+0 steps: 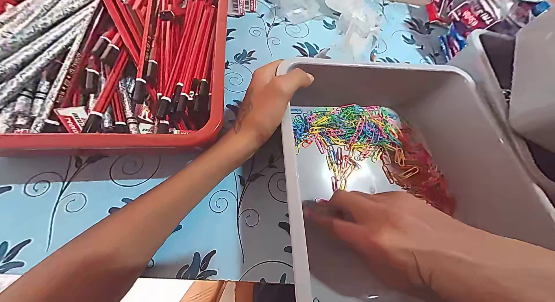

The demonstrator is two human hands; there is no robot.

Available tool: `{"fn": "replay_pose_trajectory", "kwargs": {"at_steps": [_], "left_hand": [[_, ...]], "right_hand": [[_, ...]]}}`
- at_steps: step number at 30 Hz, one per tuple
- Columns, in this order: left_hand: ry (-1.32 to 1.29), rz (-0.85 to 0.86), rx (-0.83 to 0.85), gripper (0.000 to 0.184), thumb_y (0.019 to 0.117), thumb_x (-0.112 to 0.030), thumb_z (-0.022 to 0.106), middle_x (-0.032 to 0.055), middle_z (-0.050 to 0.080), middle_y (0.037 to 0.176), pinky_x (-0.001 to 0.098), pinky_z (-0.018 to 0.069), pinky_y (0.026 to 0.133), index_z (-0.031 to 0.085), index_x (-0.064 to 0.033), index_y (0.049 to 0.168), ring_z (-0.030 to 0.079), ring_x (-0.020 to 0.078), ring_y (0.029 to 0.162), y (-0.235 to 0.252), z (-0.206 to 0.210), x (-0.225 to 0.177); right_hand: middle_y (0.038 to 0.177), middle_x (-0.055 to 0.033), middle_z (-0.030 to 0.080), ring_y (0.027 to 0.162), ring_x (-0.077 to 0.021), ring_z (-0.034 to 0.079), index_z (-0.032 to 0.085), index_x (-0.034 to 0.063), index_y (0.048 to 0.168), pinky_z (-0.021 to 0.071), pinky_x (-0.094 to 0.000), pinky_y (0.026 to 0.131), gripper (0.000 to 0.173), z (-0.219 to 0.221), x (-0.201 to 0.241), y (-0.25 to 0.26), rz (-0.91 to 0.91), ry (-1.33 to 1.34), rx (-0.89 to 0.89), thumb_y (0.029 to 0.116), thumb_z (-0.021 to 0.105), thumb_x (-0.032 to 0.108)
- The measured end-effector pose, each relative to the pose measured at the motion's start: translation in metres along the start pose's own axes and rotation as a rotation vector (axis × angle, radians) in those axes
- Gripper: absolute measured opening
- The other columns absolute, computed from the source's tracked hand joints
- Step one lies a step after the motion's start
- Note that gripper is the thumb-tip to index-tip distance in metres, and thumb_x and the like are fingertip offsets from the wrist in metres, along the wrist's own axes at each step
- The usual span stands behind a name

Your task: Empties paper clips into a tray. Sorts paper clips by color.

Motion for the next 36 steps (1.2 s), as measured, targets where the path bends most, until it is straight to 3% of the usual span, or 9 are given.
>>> {"fn": "replay_pose_trajectory", "kwargs": {"at_steps": [3,9,13,14,20,25,28,31,36], "left_hand": [[-0.007,-0.005,0.009,0.013,0.1006,-0.013,0.051,-0.0057,0.068,0.087,0.0195,0.0583,0.069,0.063,-0.0126,0.103,0.068,-0.0001,0.078,0.000,-0.001,0.000],[-0.038,0.007,0.003,0.015,0.1008,-0.011,0.050,-0.0061,0.069,0.088,0.0198,0.0591,0.070,0.064,-0.0121,0.105,0.069,0.0004,0.079,-0.001,0.000,0.000],[-0.024,0.008,0.003,0.018,0.1016,-0.012,0.048,-0.0061,0.071,0.089,0.0194,0.0597,0.071,0.065,-0.0117,0.108,0.070,0.0005,0.080,-0.001,0.001,-0.001],[-0.024,0.004,0.003,0.018,0.1015,-0.012,0.048,-0.0065,0.071,0.089,0.0191,0.0595,0.071,0.065,-0.0121,0.108,0.070,0.0003,0.080,-0.002,0.001,-0.001],[-0.020,-0.013,-0.015,0.018,0.1014,-0.011,0.048,-0.0079,0.070,0.087,0.0181,0.0591,0.068,0.064,-0.0131,0.107,0.069,-0.0010,0.077,-0.002,0.001,-0.001],[-0.027,-0.005,-0.015,0.017,0.1012,-0.011,0.049,-0.0082,0.071,0.090,0.0179,0.0593,0.071,0.065,-0.0135,0.108,0.069,-0.0015,0.080,-0.002,0.001,0.000],[-0.024,-0.011,-0.020,0.017,0.1009,-0.011,0.049,-0.0083,0.070,0.088,0.0178,0.0589,0.070,0.065,-0.0138,0.107,0.069,-0.0016,0.079,-0.002,0.001,-0.001],[-0.044,-0.013,-0.011,0.017,0.1012,-0.010,0.048,-0.0077,0.070,0.087,0.0185,0.0595,0.069,0.064,-0.0135,0.107,0.069,-0.0006,0.078,-0.002,0.001,-0.001],[-0.051,0.002,0.002,0.015,0.1009,-0.010,0.051,-0.0064,0.071,0.088,0.0187,0.0595,0.070,0.064,-0.0120,0.107,0.070,0.0000,0.079,-0.003,0.001,-0.001]], "right_hand": [[0.083,-0.0077,0.059,0.058,-0.0166,0.053,0.074,0.0134,0.110,0.0356,-0.0283,0.044,0.029,-0.014,0.006,-0.008,-0.027,0.182,-0.002,0.0970,0.048,0.012],[0.081,-0.0089,0.064,0.056,-0.0209,0.058,0.073,0.0082,0.121,0.0394,-0.0314,0.042,0.038,-0.001,-0.009,-0.020,0.058,-0.109,-0.008,0.0960,0.044,0.010],[0.061,-0.0036,0.055,0.051,-0.0210,0.056,0.072,0.0076,0.081,0.0349,-0.0333,0.040,0.036,-0.013,-0.015,-0.027,0.210,-0.283,-0.024,0.0981,0.043,0.020],[0.058,-0.0035,0.052,0.049,-0.0209,0.055,0.072,0.0073,0.078,0.0334,-0.0333,0.039,0.037,-0.017,-0.020,-0.026,0.254,-0.319,-0.022,0.0980,0.043,0.020],[0.068,-0.0039,0.060,0.052,-0.0202,0.057,0.074,0.0098,0.118,0.0391,-0.0326,0.041,0.036,-0.005,-0.022,-0.013,0.131,-0.158,0.003,0.0966,0.045,0.014],[0.063,0.0022,0.054,0.050,-0.0124,0.053,0.074,0.0104,0.101,0.0346,-0.0276,0.041,0.029,-0.019,-0.036,-0.002,0.214,-0.186,-0.064,0.0986,0.047,0.022],[0.063,0.0018,0.054,0.052,-0.0149,0.056,0.069,0.0105,0.090,0.0376,-0.0316,0.042,0.024,-0.022,-0.056,0.011,0.294,-0.184,0.002,0.0979,0.054,0.027],[0.059,0.0025,0.051,0.051,-0.0158,0.055,0.069,0.0107,0.089,0.0385,-0.0344,0.044,0.012,-0.022,-0.068,0.020,0.354,-0.091,0.027,0.0919,0.064,0.021],[0.060,0.0099,0.050,0.051,-0.0037,0.049,0.069,0.0151,0.090,0.0357,-0.0255,0.044,0.014,-0.026,-0.070,0.015,0.353,0.025,-0.041,0.0904,0.057,0.022]]}}
Point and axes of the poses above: each hand's wrist, its own y-axis towards the middle knuckle, its own z-axis out of the palm, x = y × z, the point moved 3 cm from there along y, towards the middle knuckle
